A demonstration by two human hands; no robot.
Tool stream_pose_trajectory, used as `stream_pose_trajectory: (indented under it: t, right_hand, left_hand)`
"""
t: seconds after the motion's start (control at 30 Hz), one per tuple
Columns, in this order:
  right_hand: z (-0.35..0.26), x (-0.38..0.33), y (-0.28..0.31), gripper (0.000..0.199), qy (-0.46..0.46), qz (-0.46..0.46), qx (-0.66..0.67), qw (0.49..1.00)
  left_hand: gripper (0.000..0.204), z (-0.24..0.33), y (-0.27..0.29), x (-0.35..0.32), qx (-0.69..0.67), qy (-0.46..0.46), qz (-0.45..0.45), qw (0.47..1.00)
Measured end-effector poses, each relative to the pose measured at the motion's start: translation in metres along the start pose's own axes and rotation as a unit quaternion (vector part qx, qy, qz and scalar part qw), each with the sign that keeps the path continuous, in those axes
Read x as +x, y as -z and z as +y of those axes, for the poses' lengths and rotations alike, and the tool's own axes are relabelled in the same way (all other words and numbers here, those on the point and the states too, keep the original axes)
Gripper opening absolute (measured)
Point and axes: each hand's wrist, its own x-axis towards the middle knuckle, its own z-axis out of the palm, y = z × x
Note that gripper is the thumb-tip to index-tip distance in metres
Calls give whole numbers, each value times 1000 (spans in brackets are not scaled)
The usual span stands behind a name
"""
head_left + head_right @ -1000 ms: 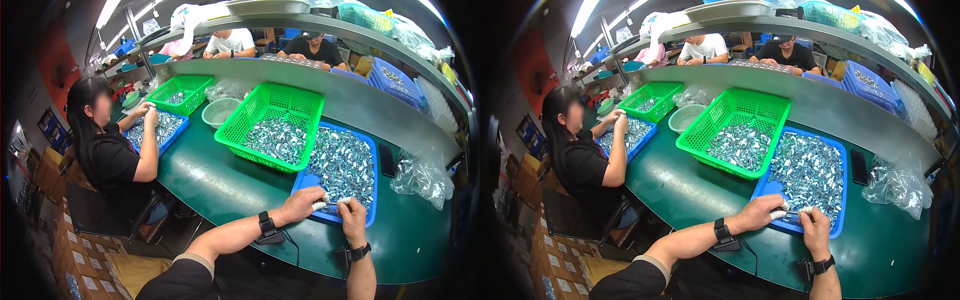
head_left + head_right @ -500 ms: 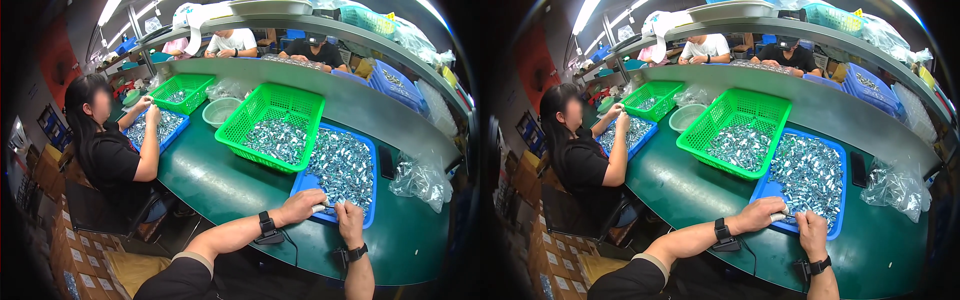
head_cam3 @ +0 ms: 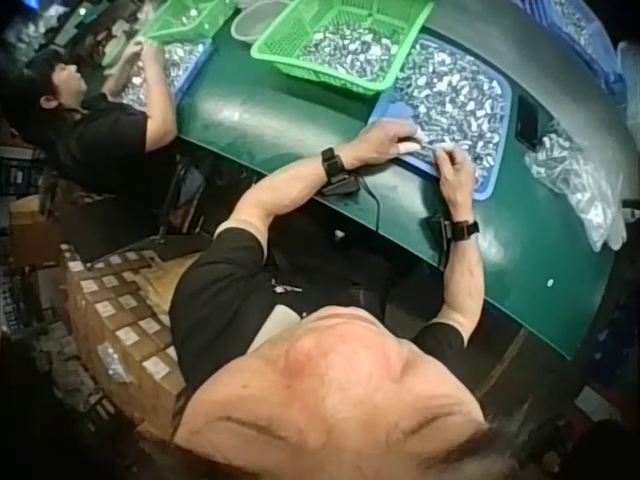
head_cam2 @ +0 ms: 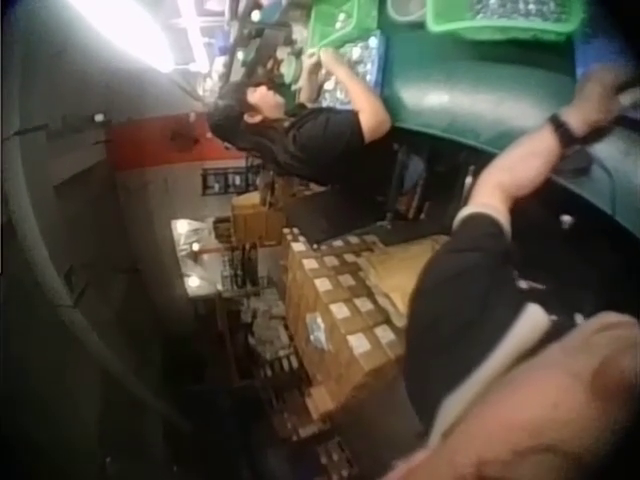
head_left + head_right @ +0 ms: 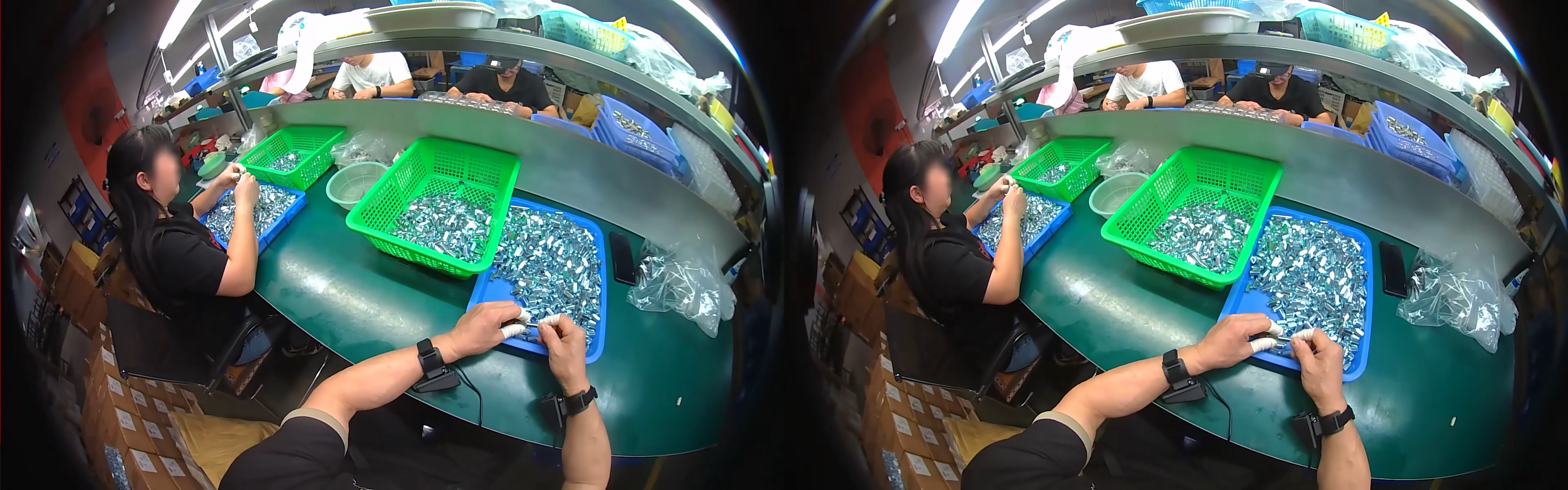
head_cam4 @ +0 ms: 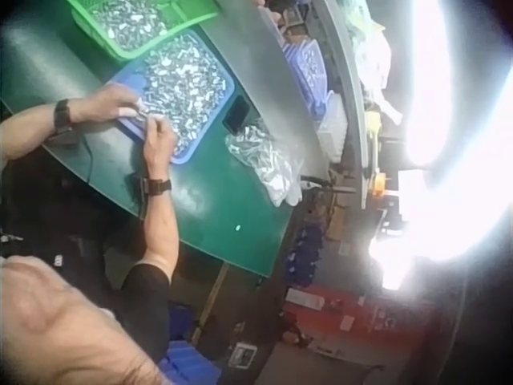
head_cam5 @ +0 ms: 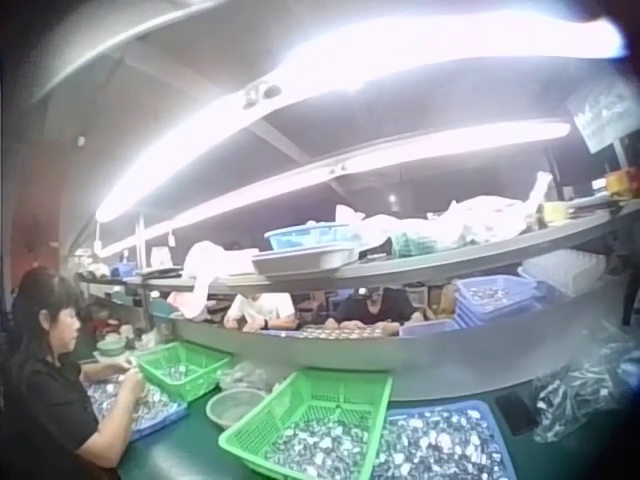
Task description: The person picks up a metal component and a small pin from a blue tray, fits the pin into the component by hand, and places the assembled unit into a green basket.
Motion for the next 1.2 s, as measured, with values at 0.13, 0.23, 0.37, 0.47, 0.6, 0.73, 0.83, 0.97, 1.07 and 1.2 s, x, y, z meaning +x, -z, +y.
stream_pose_trajectory:
  t: [0.13,0.23,0.37,0.47,0.6,0.73,0.83,0.97,1.07,1.2]
  right_hand:
    - [-7,0,8,34,-19,-34,-36,999]
    - [-10,-5,7,36,-39,-48,-46,997]
    - [-2,-5,13,40,-54,-14,-20,998]
    - [2,-3,16,42,-44,-5,-10,999]
    - [-5,10,11,42,-48,-3,1,999]
    - [-4,3,17,42,-47,11,7,999]
    - [-7,5,15,42,-39,8,15,999]
    - [-8,0,12,44,-60,8,37,997]
    - [-13,-2,12,43,-60,-1,11,998]
    - [-7,-2,12,38,-51,2,2,999]
  left_hand:
    - [20,2,2,-2,12,-22,20,999]
    - [19,7,7,-7,14,-51,44,998]
    - [19,25,22,-1,85,-101,74,988]
    - [18,24,74,19,180,-111,126,969]
    - [19,19,114,45,313,-85,165,931]
    - [20,30,74,59,312,-127,138,932]
    - [22,-1,21,50,299,-79,-7,951]
    - [17,-32,-2,48,326,-16,-53,944]
    - [15,-39,-1,43,289,10,-51,956]
    - [15,-32,2,35,263,13,7,965]
